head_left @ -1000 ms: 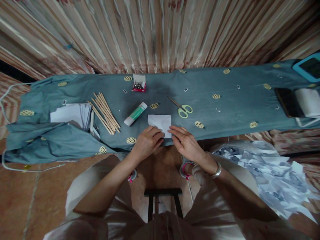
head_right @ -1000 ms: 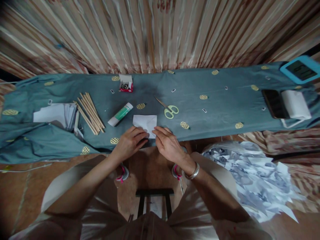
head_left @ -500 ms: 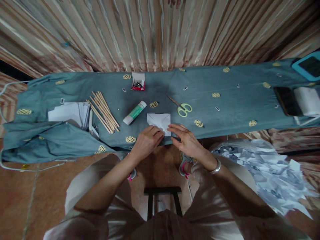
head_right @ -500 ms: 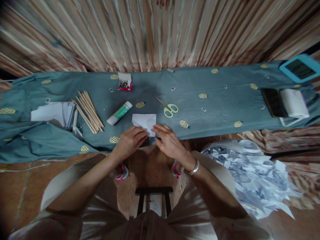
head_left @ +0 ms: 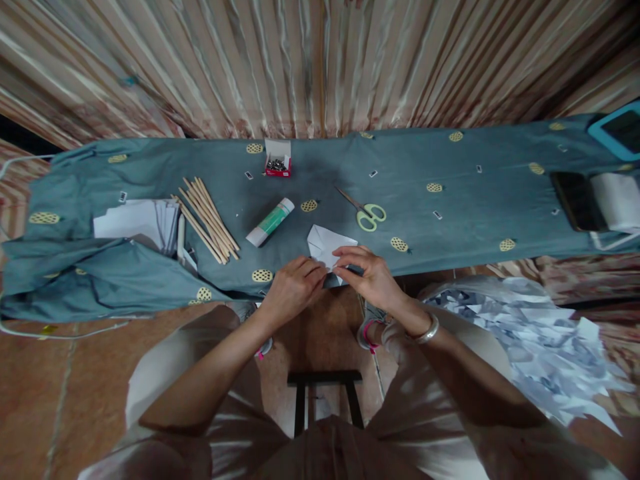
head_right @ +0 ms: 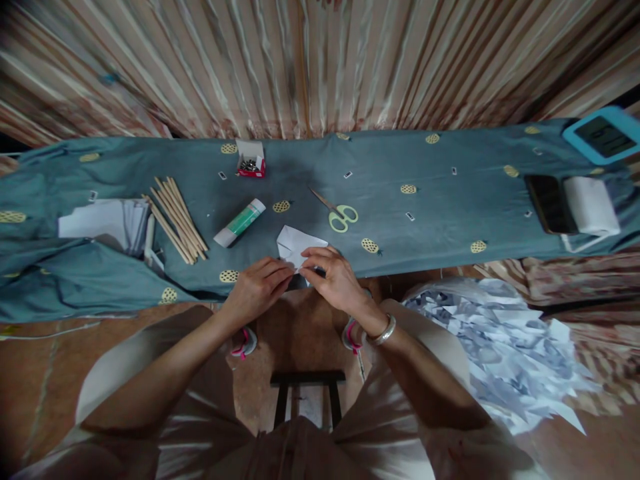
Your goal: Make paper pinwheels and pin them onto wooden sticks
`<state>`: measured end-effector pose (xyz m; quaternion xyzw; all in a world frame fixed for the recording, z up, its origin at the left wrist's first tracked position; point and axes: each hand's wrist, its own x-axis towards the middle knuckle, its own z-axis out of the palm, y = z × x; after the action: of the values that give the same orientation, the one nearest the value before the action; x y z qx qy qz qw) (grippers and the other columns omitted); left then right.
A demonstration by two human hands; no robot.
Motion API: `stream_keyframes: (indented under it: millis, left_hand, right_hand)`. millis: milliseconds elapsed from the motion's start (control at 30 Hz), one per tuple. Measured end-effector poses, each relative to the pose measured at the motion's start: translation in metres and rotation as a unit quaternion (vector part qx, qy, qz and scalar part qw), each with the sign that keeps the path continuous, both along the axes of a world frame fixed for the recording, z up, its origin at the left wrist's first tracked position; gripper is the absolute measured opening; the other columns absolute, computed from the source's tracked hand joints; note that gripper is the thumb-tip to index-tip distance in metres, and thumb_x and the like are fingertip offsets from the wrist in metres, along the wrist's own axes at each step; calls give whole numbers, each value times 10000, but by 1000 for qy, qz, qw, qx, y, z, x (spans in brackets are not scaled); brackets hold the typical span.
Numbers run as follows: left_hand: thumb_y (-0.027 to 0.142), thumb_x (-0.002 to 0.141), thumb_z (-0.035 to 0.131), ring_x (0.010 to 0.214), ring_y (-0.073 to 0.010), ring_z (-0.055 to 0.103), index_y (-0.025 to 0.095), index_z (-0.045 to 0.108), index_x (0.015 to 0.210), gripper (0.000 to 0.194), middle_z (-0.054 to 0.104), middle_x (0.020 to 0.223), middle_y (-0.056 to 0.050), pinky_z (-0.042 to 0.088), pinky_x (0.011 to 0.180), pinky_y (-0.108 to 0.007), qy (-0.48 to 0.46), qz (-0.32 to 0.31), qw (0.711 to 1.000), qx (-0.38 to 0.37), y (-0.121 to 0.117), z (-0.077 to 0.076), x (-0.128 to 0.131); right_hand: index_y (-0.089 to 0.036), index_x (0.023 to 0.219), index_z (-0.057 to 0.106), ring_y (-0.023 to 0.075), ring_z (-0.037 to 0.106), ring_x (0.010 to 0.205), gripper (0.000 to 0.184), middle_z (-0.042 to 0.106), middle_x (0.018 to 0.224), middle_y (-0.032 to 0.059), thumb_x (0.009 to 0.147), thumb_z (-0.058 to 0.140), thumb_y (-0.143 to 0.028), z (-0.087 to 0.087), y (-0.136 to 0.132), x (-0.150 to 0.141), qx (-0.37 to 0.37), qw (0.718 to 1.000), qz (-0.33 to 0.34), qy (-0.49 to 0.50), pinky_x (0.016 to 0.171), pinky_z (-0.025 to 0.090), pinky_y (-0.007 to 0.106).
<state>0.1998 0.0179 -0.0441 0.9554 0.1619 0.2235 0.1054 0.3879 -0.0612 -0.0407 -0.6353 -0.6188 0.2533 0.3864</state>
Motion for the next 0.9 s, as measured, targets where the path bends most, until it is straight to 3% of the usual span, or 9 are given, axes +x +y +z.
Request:
stream_keyframes:
  millis: [200, 900]
  left_hand:
    - [184, 956, 500, 861, -191, 626, 129, 613, 1119, 205, 701, 922, -73, 541, 759, -308, -6, 17, 999, -28, 0, -1, 1]
    - [182, 954, 512, 881, -185, 594, 135, 667, 1057, 192, 696, 955, -79, 548, 752, -309, -30, 10, 997, -68, 2, -5, 1]
  right_hand:
    - [-216, 775, 695, 227, 621, 1059, 108, 707, 1104, 65, 854, 625, -191, -5, 9, -5, 11, 999, -36, -22, 956, 471, 412]
    - [-208, 842, 681, 237, 626, 1046, 71, 699, 1110, 82, 880, 624, -226, -3, 4, -10, 31, 996, -41, -77, 950, 480, 416]
